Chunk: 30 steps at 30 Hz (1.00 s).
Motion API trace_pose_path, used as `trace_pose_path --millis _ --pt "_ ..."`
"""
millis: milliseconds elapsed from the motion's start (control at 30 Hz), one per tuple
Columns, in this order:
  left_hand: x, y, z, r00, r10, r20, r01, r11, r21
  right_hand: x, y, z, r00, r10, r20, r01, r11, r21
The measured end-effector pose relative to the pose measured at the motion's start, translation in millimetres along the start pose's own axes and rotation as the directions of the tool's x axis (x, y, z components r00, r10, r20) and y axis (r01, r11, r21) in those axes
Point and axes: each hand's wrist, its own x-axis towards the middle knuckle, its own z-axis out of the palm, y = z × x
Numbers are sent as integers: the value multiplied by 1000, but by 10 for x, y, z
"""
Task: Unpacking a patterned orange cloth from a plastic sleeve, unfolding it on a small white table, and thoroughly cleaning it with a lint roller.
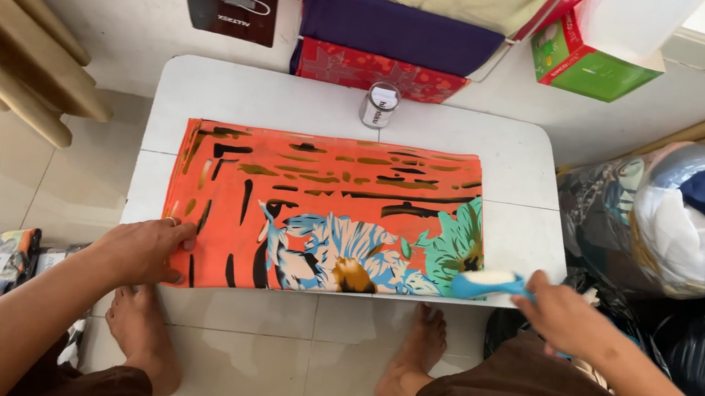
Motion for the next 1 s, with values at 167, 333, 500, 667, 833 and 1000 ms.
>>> trace_pose_path --millis 167,333,500,667,833,1000 --pt "130 -51 63 1000 16 26 -16 1000 -12 970 97 433 986 -97 -133 73 982 -172" --pt "138 -55 47 999 22 37 -21 999 -32 1997 -274 -34 961 -47 -274 61 997 44" --pt "154 -87 76 999 20 42 -19 999 -30 2941 -360 -187 925 18 -380 10 997 73" --pt "229 -117 64 999 28 43 -27 999 -41 2360 -399 -223 942 9 -335 23 996 92" --pt "249 -118 78 999 8 42 -6 999 -52 805 -299 -172 994 -112 19 113 980 -164" --pt "146 -13 25 1000 -3 9 3 1000 -9 216 296 95 984 -165 64 176 949 -262"
